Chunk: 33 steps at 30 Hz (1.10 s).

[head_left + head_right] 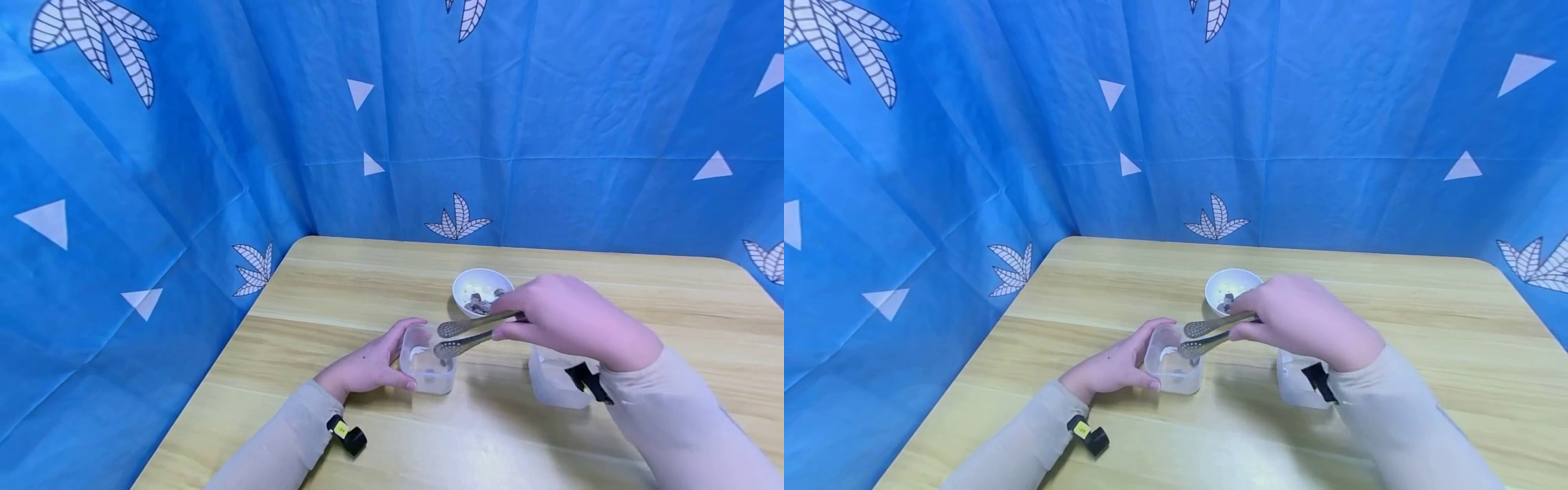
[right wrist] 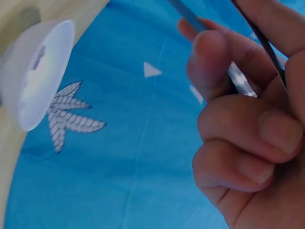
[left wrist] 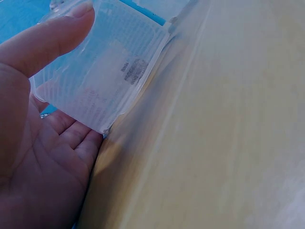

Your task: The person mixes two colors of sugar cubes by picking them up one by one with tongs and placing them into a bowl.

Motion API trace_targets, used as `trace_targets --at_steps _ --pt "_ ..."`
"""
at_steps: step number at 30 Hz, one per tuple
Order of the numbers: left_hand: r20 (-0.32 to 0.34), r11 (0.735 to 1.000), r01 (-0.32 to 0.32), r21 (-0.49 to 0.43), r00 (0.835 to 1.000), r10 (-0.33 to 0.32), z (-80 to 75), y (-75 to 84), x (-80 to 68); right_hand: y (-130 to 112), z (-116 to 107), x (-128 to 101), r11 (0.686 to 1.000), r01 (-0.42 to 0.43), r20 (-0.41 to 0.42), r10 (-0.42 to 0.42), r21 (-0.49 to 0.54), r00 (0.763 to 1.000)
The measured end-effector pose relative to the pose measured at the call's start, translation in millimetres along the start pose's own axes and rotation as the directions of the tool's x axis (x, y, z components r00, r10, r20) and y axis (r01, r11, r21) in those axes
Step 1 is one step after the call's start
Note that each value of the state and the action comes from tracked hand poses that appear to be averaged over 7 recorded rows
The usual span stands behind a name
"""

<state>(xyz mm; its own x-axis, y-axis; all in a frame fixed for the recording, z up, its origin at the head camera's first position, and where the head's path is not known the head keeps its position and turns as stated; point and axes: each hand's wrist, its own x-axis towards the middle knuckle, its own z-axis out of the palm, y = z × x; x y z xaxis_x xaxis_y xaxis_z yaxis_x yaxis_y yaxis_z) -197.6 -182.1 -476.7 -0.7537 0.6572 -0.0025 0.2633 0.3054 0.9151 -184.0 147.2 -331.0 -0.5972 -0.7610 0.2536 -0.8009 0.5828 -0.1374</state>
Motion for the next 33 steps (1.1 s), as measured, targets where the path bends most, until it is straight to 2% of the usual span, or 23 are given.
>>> trace_targets --at_steps 6,13,16,19,22,25,29,33 --pt "0.011 1.0 -0.018 -0.004 1.0 0.018 -0.2 -0.2 1.2 -22.0 -7.1 35.3 0.988 0.051 0.119 -0.034 -0.142 0.992" --pt "0.009 1.0 -0.004 -0.002 1.0 0.004 0.3 -2.6 0.2 -45.3 2.7 70.2 0.953 0.023 0.284 0.067 -0.302 0.956" --pt "0.012 1.0 -0.005 -0.002 1.0 0.005 0.3 -2.1 0.1 -52.3 9.9 77.8 0.923 0.033 0.311 0.096 -0.383 0.946" --pt "0.018 1.0 -0.014 -0.011 1.0 0.015 1.0 -1.0 0.3 -54.6 14.2 79.4 0.906 0.031 0.32 0.117 -0.422 0.94" --pt "0.021 1.0 -0.023 -0.015 1.0 0.023 1.6 -0.6 0.5 -51.4 14.9 77.2 0.909 0.047 0.312 0.092 -0.413 0.946" --pt "0.02 1.0 -0.026 -0.01 0.999 0.026 1.8 -1.0 0.3 -45.3 12.1 72.9 0.931 0.059 0.273 0.044 -0.359 0.961" --pt "0.014 1.0 -0.026 -0.011 1.0 0.026 2.3 -0.6 -0.7 -37.0 4.1 63.5 0.965 0.074 0.183 -0.027 -0.252 0.983" --pt "0.019 0.999 -0.037 -0.021 0.999 0.038 3.0 -0.1 -1.1 -29.0 -4.9 50.9 0.979 0.115 0.072 -0.105 -0.167 0.992"
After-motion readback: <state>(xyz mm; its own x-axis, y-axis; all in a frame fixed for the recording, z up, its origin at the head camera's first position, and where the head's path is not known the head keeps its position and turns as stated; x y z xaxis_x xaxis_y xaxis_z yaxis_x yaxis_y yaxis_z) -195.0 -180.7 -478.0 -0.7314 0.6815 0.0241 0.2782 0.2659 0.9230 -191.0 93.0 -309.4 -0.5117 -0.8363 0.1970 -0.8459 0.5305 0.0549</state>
